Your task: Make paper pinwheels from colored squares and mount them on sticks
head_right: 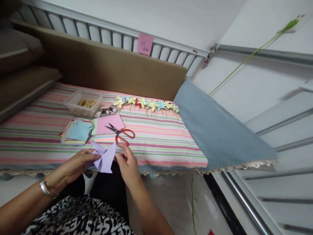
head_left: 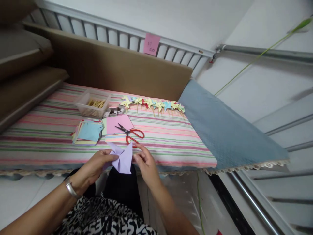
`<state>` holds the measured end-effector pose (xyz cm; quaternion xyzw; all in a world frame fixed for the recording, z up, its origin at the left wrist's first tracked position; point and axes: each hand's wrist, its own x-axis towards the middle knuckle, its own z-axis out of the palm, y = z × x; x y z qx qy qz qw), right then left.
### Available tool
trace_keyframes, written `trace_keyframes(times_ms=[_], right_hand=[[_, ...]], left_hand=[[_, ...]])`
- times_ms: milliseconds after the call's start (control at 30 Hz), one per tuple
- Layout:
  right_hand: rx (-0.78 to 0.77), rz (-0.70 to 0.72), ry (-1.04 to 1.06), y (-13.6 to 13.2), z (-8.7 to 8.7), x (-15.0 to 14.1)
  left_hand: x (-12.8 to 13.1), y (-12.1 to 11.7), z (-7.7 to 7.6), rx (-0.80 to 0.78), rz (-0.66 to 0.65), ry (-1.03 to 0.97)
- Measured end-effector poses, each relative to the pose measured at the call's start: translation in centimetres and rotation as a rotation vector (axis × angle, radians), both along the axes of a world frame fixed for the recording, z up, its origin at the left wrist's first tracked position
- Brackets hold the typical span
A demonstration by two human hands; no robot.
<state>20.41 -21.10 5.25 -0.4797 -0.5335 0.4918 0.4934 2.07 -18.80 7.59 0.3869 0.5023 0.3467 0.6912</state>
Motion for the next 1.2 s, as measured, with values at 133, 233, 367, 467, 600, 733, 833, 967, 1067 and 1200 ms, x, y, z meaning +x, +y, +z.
trace_keyframes(times_ms=[133, 233, 367, 467, 600, 733, 833, 967, 1067, 1200], right_hand=[[0.18, 0.129, -0.252, -1.4, 1.1, -0.2], [0.257, 0.27, -0.388, -1.8, 2.4, -1.4], [0.19, 0.369, -0.376, -1.9, 3.4, -3.7], [0.094, 0.359, -0.337, -2.0, 3.5, -5.2], [0.008, 0.315, -0.344, -2.2, 3.5, -6.7], [0.013, 0.268, -0.415, -2.5, 4.1, -7.6], [0.014, 0.235, -0.49, -2.7, 4.9, -8.0], [-0.005, 0.229, -0.538, -2.9, 5.5, -8.0], [0.005, 0.228, -0.561, -3.0, 5.7, -7.9], [0.036, 0.214, -0.562, -3.2, 6.0, -8.0]], left_hand=[[-2.6, -1.3, 0.5, -0.056, -0.014, -0.093], [-4.0, -2.4, 0.4, -0.062, -0.03, -0.111], [-5.3, -3.6, 0.5, -0.006, -0.015, -0.079], [-5.9, -4.3, 0.8, 0.02, 0.018, -0.02], [-6.4, -5.0, 1.3, 0.052, 0.05, 0.052], [-6.5, -5.5, 1.6, 0.099, 0.037, 0.086], [-6.6, -5.7, 1.5, 0.122, 0.034, 0.069], [-6.5, -5.9, 1.5, 0.124, 0.02, 0.066], [-6.4, -6.1, 1.9, 0.096, 0.03, 0.076], [-6.3, -6.4, 2.6, 0.08, 0.037, 0.046]])
